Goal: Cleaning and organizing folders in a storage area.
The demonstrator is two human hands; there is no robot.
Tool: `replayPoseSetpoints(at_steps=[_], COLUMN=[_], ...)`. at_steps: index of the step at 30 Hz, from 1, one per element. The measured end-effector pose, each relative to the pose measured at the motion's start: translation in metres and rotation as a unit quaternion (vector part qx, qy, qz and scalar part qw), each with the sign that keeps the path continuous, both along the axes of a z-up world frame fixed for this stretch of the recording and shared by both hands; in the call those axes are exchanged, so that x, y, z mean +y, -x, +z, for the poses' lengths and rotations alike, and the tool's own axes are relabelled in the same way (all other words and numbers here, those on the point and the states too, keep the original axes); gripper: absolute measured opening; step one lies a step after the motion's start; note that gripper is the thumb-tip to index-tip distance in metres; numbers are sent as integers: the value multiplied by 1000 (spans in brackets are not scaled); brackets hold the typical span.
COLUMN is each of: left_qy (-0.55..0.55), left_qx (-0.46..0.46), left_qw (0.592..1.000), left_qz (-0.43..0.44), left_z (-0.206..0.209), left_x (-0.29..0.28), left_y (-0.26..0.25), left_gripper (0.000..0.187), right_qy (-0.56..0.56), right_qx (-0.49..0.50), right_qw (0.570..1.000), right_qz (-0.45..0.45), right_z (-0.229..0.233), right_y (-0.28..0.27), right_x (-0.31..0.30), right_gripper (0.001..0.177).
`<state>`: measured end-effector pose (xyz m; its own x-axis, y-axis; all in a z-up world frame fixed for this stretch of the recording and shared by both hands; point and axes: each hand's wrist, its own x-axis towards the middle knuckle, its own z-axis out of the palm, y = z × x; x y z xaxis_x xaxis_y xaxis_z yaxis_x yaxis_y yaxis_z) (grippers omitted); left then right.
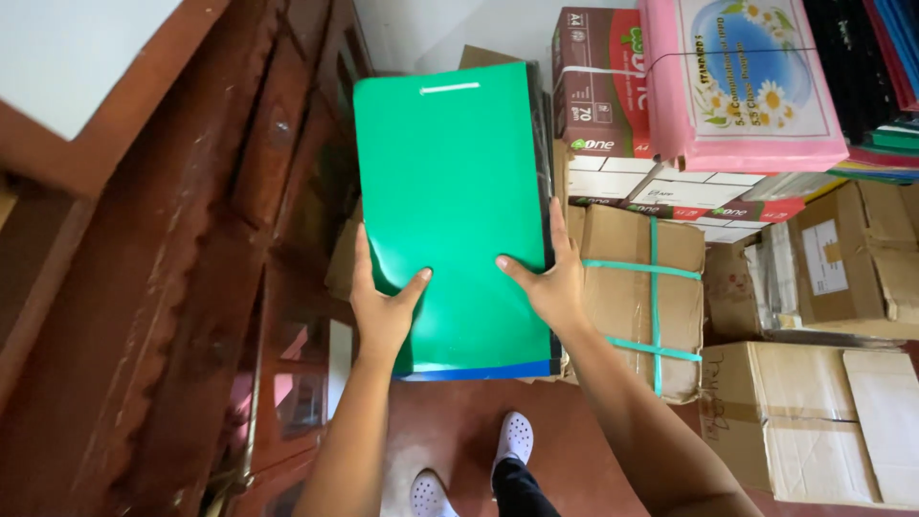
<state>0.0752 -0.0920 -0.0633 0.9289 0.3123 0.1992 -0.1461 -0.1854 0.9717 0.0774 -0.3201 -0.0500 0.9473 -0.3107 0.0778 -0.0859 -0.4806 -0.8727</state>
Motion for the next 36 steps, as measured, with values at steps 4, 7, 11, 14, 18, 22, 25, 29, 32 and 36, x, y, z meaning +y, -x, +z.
replayPoseSetpoints(at_steps=[4, 7, 11, 14, 18, 22, 25, 29, 32, 36], left_qy=[-5, 5, -60, -106, -156, -174, -231, -442, -426, -481], left_qx=[55, 90, 175, 209, 236, 237, 208, 204, 96, 144], left_qw=[998, 995, 982, 971, 957, 953, 946, 864, 858, 771], left_qz=[-9, -32, -36, -45, -65, -78, -96, -131, -270, -391], left_z=[-14, -22, -33, -39, -107, -114, -106, -60, -39, -32], left_x=[-25, -35, -43, -45, -33, -34, -38, -71, -96, -117], left_y=[-19, -34, -57, -69, -89, -91, -92, -60, -18, 14], left_gripper=[110, 110, 112, 112, 115, 112, 113, 107, 112, 141], right_qy=[-6, -21, -32, -47, -58, -59, -112, -114, -214, -478], right_qx=[12, 44, 81, 101, 126, 157, 177, 227, 252, 260], right_qw=[1000, 999, 996, 994, 990, 985, 976, 958, 929, 827], right_qz=[-9, -19, -24, -25, -35, -36, -62, -133, -168, -139], right_z=[-4, -20, -44, -65, -107, -125, -147, -190, -201, -151], right_y=[-18, -29, -44, -55, -73, -69, -72, -90, -94, -67], right_x=[-16, -28, -42, -47, -60, -62, -69, -83, -96, -102], right_gripper=[113, 114, 114, 112, 112, 116, 124, 104, 79, 35])
